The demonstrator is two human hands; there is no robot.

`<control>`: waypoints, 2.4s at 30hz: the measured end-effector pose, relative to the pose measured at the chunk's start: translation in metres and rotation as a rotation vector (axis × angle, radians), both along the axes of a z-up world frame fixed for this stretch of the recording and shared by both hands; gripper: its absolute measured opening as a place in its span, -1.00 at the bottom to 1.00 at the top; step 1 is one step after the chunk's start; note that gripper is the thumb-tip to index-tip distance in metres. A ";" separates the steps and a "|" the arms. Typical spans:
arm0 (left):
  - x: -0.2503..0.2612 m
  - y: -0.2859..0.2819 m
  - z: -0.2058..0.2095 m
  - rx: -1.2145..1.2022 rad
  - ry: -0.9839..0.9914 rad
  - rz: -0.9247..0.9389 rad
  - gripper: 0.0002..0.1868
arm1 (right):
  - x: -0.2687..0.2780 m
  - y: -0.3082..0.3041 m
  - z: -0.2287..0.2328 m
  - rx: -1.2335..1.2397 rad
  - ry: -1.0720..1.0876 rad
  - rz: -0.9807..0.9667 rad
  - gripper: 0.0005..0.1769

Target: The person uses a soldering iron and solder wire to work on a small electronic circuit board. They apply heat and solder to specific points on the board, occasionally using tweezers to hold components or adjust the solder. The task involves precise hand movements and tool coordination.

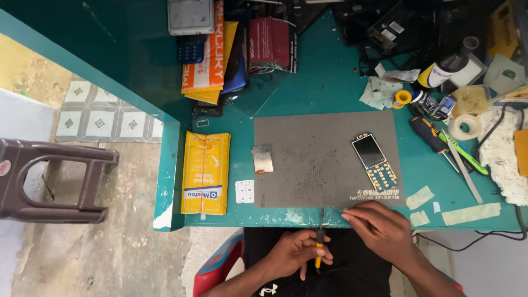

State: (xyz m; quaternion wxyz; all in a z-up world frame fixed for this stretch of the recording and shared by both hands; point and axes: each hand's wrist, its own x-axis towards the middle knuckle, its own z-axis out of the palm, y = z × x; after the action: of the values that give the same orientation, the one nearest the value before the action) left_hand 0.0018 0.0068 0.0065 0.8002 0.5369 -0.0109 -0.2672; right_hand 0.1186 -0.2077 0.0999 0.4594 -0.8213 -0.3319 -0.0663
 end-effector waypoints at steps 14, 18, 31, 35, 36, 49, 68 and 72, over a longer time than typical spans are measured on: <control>0.001 0.001 0.007 0.019 0.066 -0.027 -0.64 | -0.001 0.000 0.000 -0.016 -0.009 -0.008 -0.82; 0.002 0.000 0.008 0.033 0.074 -0.026 -0.64 | 0.001 0.001 0.001 0.002 -0.048 0.002 -0.84; -0.002 -0.003 0.000 0.011 0.072 -0.032 -0.60 | -0.002 -0.004 -0.005 -0.060 -0.090 0.013 -0.87; -0.003 -0.002 0.001 0.061 -0.001 -0.035 -0.61 | 0.000 -0.006 -0.007 -0.056 -0.067 0.042 -0.84; -0.003 -0.001 0.001 0.074 -0.027 -0.036 -0.61 | 0.001 -0.005 -0.007 -0.061 -0.065 0.047 -0.84; -0.002 -0.002 0.007 0.169 -0.079 -0.045 -0.52 | 0.001 -0.004 -0.010 -0.065 -0.097 0.092 -0.83; -0.003 -0.003 0.002 0.121 -0.094 -0.064 -0.54 | 0.001 -0.006 -0.018 -0.094 -0.120 0.059 -0.82; -0.002 -0.002 0.003 0.146 -0.077 -0.066 -0.54 | 0.000 -0.006 -0.016 -0.079 -0.129 0.034 -0.83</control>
State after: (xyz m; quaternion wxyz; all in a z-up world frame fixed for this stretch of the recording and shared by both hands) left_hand -0.0002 0.0043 0.0094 0.7487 0.6031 -0.0399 -0.2723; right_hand 0.1182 -0.2138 0.0835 0.4051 -0.8272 -0.3770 -0.0982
